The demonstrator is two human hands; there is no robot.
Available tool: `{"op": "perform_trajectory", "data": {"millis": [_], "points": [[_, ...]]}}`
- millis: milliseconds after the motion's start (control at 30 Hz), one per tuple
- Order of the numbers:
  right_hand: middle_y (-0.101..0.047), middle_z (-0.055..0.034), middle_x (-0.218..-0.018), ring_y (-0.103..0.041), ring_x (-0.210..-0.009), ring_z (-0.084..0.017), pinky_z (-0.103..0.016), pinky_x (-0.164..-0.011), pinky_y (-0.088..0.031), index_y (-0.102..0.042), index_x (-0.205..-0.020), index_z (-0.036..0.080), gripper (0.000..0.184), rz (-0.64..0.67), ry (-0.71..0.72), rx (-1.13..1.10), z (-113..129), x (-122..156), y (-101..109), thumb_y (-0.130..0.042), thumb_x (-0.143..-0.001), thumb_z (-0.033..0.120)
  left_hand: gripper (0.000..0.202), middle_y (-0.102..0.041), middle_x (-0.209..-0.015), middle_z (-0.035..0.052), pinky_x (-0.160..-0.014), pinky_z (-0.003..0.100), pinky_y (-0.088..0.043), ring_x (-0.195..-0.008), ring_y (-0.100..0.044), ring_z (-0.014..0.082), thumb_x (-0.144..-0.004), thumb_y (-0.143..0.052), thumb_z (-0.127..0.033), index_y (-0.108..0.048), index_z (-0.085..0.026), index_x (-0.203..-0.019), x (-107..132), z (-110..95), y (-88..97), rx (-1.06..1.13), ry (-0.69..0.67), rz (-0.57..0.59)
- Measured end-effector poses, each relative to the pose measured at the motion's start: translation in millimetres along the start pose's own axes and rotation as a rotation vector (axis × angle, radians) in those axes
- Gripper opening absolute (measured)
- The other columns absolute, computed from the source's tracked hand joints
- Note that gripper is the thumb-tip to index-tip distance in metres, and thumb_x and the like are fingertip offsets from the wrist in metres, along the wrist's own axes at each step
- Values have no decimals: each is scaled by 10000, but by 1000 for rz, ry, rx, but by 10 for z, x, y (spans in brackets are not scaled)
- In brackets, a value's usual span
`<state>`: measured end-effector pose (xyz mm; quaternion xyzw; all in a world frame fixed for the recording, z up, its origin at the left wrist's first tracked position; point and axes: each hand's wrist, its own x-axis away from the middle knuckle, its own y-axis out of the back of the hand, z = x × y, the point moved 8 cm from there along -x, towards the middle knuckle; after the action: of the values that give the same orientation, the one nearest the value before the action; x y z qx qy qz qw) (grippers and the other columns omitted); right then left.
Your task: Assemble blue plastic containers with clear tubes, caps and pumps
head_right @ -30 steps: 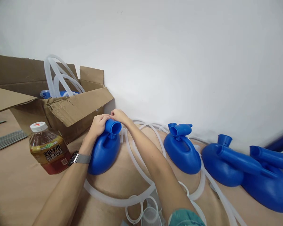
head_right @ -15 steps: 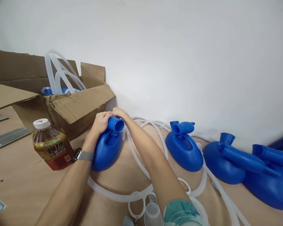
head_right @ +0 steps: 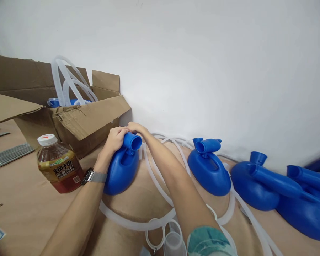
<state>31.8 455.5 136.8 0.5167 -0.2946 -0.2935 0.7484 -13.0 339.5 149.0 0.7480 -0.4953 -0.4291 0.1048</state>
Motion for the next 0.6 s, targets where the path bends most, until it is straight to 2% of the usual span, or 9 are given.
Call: {"op": "perform_trajectory", "data": {"millis": [67,133,233,300,367,433,500,567,600], "points": [[-537,68,-681,-442,-532,-54,-179,-478,-354,-599,-766,135,276,27,-11,-21,-12,-28,-17,-715,-992,243,461,-814,-936,62,-868,309,-485,-920,-707,236,-953,-390,-334,-829,-219,-873,-1,-4,-15,1,-5,-1],[-595,48,-758,-525,-578,-69,-184,-507,-439,-646,-872,128,236,54,-27,-40,-25,-54,-28,-699,-1018,307,463,-820,-964,64,-885,316,-487,-930,-709,240,-939,-390,-325,-839,-216,-902,-2,-7,-22,0,-6,-10],[-683,-4,-933,-657,-729,-123,-246,-623,-574,-684,-1057,129,246,85,-52,-59,-41,-76,-38,-686,-1031,373,462,-822,-972,73,-908,335,-487,-943,-713,253,-925,-398,-325,-846,-212,-909,1,-20,-14,-11,-12,-31],[-702,-23,-1005,-690,-797,-148,-281,-680,-608,-687,-1116,132,272,90,-59,-67,-44,-77,-41,-686,-1031,391,457,-821,-962,75,-911,341,-487,-941,-716,257,-925,-405,-327,-846,-212,-897,5,-34,-5,-22,-20,-37],[-692,-3,-924,-667,-731,-127,-253,-632,-580,-689,-1046,129,256,79,-56,-75,-43,-69,-35,-689,-1028,385,457,-821,-957,71,-907,338,-486,-937,-718,254,-932,-404,-328,-845,-213,-891,9,-43,3,-29,-24,-38],[-612,38,-708,-570,-592,-92,-207,-523,-468,-665,-837,120,268,49,-44,-88,-42,-53,-15,-689,-1014,320,459,-822,-950,65,-899,331,-485,-939,-719,250,-944,-401,-328,-844,-218,-891,10,-47,3,-28,-22,-27],[-485,60,-541,-473,-530,-79,-216,-469,-346,-591,-646,134,359,16,-25,-103,-44,-31,9,-676,-980,233,454,-823,-944,59,-881,324,-485,-945,-718,250,-954,-405,-333,-842,-226,-889,7,-45,-1,-28,-18,-13],[-439,54,-490,-460,-546,-87,-237,-475,-309,-553,-569,139,397,-8,-13,-109,-51,-11,23,-667,-947,181,440,-824,-941,54,-852,317,-484,-949,-718,252,-957,-418,-336,-841,-236,-888,0,-44,-10,-30,-14,0],[-470,45,-508,-484,-568,-94,-236,-488,-327,-570,-582,132,375,-13,-11,-107,-55,-6,21,-676,-940,173,432,-824,-940,53,-838,314,-481,-949,-718,252,-957,-425,-336,-840,-239,-885,-3,-44,-13,-32,-13,4]]}}
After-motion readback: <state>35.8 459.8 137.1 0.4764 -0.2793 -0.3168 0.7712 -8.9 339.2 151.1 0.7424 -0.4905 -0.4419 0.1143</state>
